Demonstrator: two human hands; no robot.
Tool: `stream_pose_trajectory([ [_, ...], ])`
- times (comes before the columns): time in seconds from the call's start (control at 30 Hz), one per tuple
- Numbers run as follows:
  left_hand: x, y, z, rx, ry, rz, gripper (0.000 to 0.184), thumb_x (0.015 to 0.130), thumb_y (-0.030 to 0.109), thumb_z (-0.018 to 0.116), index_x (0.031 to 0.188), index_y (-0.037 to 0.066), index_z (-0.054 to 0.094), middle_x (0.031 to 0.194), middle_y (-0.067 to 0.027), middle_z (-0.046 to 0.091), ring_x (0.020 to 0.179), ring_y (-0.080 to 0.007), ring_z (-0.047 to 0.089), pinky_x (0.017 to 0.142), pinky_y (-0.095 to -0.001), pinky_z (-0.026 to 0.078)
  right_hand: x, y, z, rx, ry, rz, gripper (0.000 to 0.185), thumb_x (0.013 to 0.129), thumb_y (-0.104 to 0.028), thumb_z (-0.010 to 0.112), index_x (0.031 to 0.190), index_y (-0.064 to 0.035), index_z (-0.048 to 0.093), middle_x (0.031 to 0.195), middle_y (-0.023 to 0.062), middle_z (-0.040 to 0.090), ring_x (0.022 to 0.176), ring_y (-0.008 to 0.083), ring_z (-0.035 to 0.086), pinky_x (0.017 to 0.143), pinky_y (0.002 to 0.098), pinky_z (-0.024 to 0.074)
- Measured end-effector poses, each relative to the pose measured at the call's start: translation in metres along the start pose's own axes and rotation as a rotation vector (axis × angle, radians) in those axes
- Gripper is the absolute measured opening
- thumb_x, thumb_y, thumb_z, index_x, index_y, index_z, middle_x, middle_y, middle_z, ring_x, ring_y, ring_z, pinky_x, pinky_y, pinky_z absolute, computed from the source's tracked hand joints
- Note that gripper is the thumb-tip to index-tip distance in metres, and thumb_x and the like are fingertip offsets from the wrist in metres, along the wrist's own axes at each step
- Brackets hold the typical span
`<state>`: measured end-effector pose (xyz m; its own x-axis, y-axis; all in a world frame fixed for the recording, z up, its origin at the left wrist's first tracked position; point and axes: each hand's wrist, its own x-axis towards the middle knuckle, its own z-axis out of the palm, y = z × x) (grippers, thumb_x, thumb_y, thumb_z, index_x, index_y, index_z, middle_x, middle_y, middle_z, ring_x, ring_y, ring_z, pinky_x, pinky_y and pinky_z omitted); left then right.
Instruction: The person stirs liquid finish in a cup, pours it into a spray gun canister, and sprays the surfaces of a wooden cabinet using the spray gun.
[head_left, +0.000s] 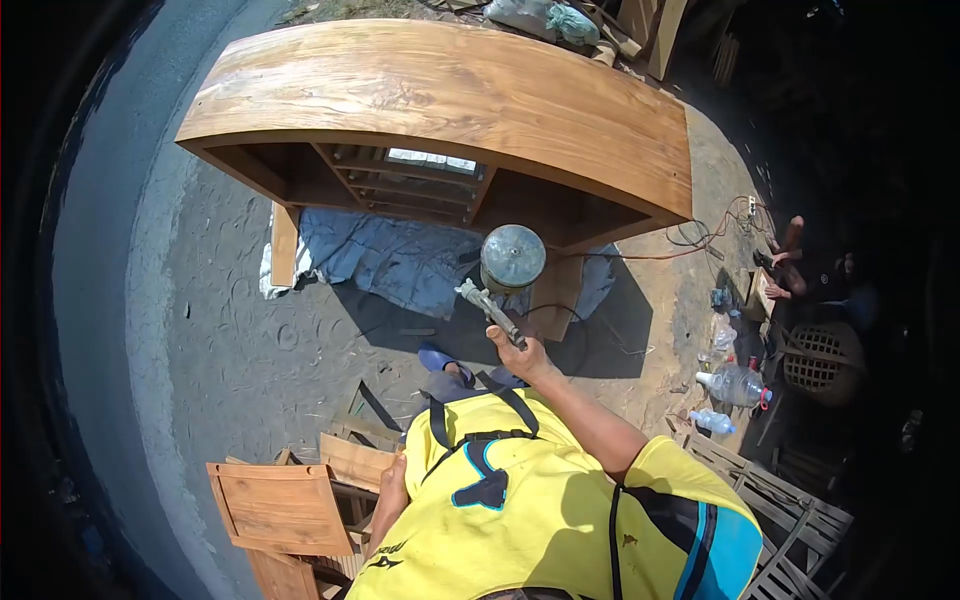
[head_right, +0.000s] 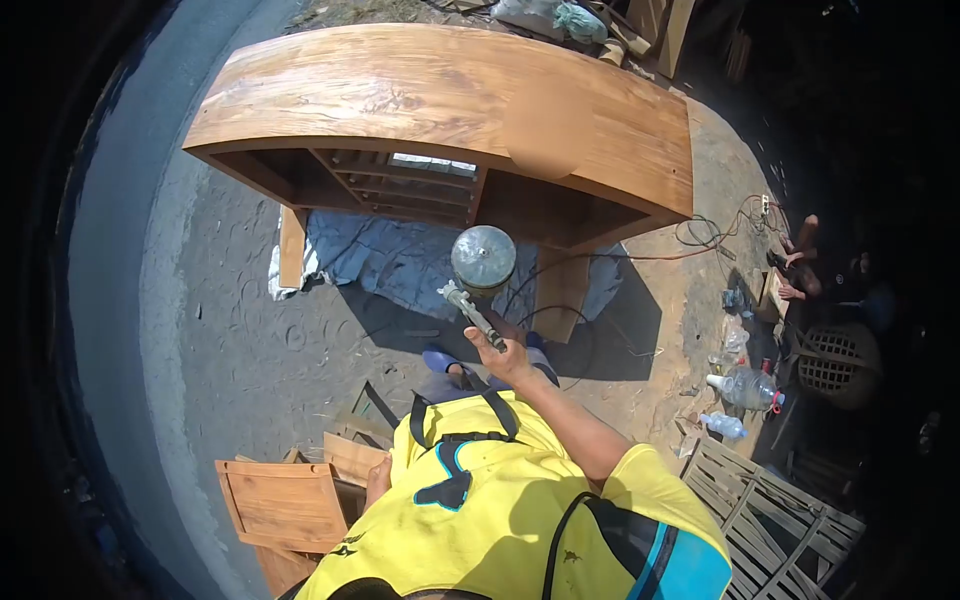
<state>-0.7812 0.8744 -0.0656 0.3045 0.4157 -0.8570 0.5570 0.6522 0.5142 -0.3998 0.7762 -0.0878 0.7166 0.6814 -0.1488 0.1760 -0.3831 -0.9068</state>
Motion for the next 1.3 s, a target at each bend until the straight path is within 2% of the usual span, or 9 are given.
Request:
stream_pose_trajectory([
  [0.1, 0.064, -0.003, 0.026, 0.453, -0.041, 0.077, 0.038, 0.113, 0.035, 0.054, 0.098, 0.003, 0.068, 0.093, -0.0038, 0.072, 0.078, -0.008, 0.062, 0.071, -0.0264, 0.05, -0.003, 0.042, -0.017, 0.017, 0.156, -0.078, 0.05, 0.103, -0.051, 0.068, 0.117, -0.0038, 0.072, 0.086, 0.0144, 0.07, 0.076, 0.0287, 0.068, 0.069, 0.0395, 0.0526],
  [0.17, 0.101, -0.001, 0.054, 0.024, 0.06, 0.2, 0.03, 0.113, 0.029, 0.054, 0.099, 0.004, 0.061, 0.085, -0.0014, 0.066, 0.075, -0.01, 0.061, 0.067, -0.0251, 0.049, -0.002, 0.074, -0.032, 0.022, 0.231, -0.089, 0.048, 0.102, -0.051, 0.07, 0.115, -0.0049, 0.072, 0.082, 0.0156, 0.069, 0.073, 0.0337, 0.068, 0.067, 0.0407, 0.0529],
  [0.3, 0.203, -0.014, 0.085, 0.433, 0.128, 0.382, 0.03, 0.111, 0.028, 0.058, 0.126, 0.002, 0.063, 0.099, -0.0115, 0.072, 0.085, -0.0174, 0.069, 0.08, -0.0328, 0.057, 0.013, 0.164, -0.052, -0.015, 0.296, 0.1, 0.053, 0.101, -0.053, 0.07, 0.107, -0.0009, 0.069, 0.075, 0.0162, 0.066, 0.068, 0.0356, 0.068, 0.065, 0.0423, 0.0521],
  [0.37, 0.252, -0.026, 0.109, 0.635, 0.13, 0.395, 0.042, 0.107, 0.035, 0.063, 0.139, 0.008, 0.06, 0.126, -0.0232, 0.068, 0.109, -0.0296, 0.071, 0.094, -0.0426, 0.057, 0.024, 0.209, -0.053, -0.027, 0.375, 0.131, 0.058, 0.101, -0.057, 0.069, 0.095, 0.0004, 0.064, 0.069, 0.0166, 0.063, 0.062, 0.0376, 0.065, 0.062, 0.0444, 0.0504],
  [0.57, 0.385, -0.017, 0.219, 1.215, 0.279, 0.368, 0.065, 0.094, 0.054, 0.073, 0.148, 0.021, 0.059, 0.16, -0.024, 0.044, 0.134, -0.0542, 0.054, 0.109, -0.0614, 0.048, 0.098, 0.351, -0.048, -0.182, 0.513, 0.259, 0.057, 0.1, -0.058, 0.068, 0.096, -0.0011, 0.066, 0.07, 0.0217, 0.066, 0.071, 0.045, 0.069, 0.064, 0.0509, 0.0507],
  [0.7, 0.482, 0.015, 0.223, 1.417, 0.334, 0.213, 0.066, 0.092, 0.06, 0.072, 0.143, 0.02, 0.064, 0.161, -0.0221, 0.043, 0.134, -0.052, 0.054, 0.104, -0.0623, 0.051, 0.172, 0.434, -0.038, -0.104, 0.714, 0.279, 0.051, 0.099, -0.056, 0.068, 0.102, -0.0054, 0.072, 0.079, 0.0244, 0.071, 0.077, 0.0485, 0.069, 0.067, 0.0555, 0.0514],
  [0.83, 0.553, 0.039, 0.211, 1.563, 0.347, 0.25, 0.052, 0.095, 0.058, 0.068, 0.116, 0.012, 0.079, 0.119, -0.0194, 0.077, 0.117, -0.0401, 0.072, 0.099, -0.053, 0.057, 0.233, 0.482, -0.046, -0.125, 0.725, 0.234, 0.043, 0.101, -0.048, 0.069, 0.104, -0.005, 0.073, 0.082, 0.0213, 0.072, 0.075, 0.0411, 0.071, 0.069, 0.0496, 0.0522],
  [1.1, 0.661, 0.039, 0.233, 1.659, 0.251, 0.635, 0.048, 0.093, 0.055, 0.072, 0.104, 0.009, 0.078, 0.107, -0.016, 0.079, 0.104, -0.0377, 0.076, 0.088, -0.0523, 0.06, 0.306, 0.54, -0.034, -0.174, 0.903, 0.078, 0.05, 0.101, -0.051, 0.07, 0.09, -0.002, 0.074, 0.076, 0.0245, 0.07, 0.073, 0.0469, 0.07, 0.062, 0.0518, 0.0513],
  [1.3, 0.681, 0.028, 0.266, 1.624, -0.066, 0.73, 0.039, 0.097, 0.046, 0.072, 0.116, 0.011, 0.075, 0.105, -0.0148, 0.079, 0.104, -0.0352, 0.076, 0.09, -0.0496, 0.059, 0.344, 0.55, -0.052, -0.103, 1.031, -0.013, 0.051, 0.101, -0.045, 0.072, 0.076, -0.0006, 0.071, 0.064, 0.0245, 0.064, 0.064, 0.0475, 0.067, 0.058, 0.0515, 0.0495],
])
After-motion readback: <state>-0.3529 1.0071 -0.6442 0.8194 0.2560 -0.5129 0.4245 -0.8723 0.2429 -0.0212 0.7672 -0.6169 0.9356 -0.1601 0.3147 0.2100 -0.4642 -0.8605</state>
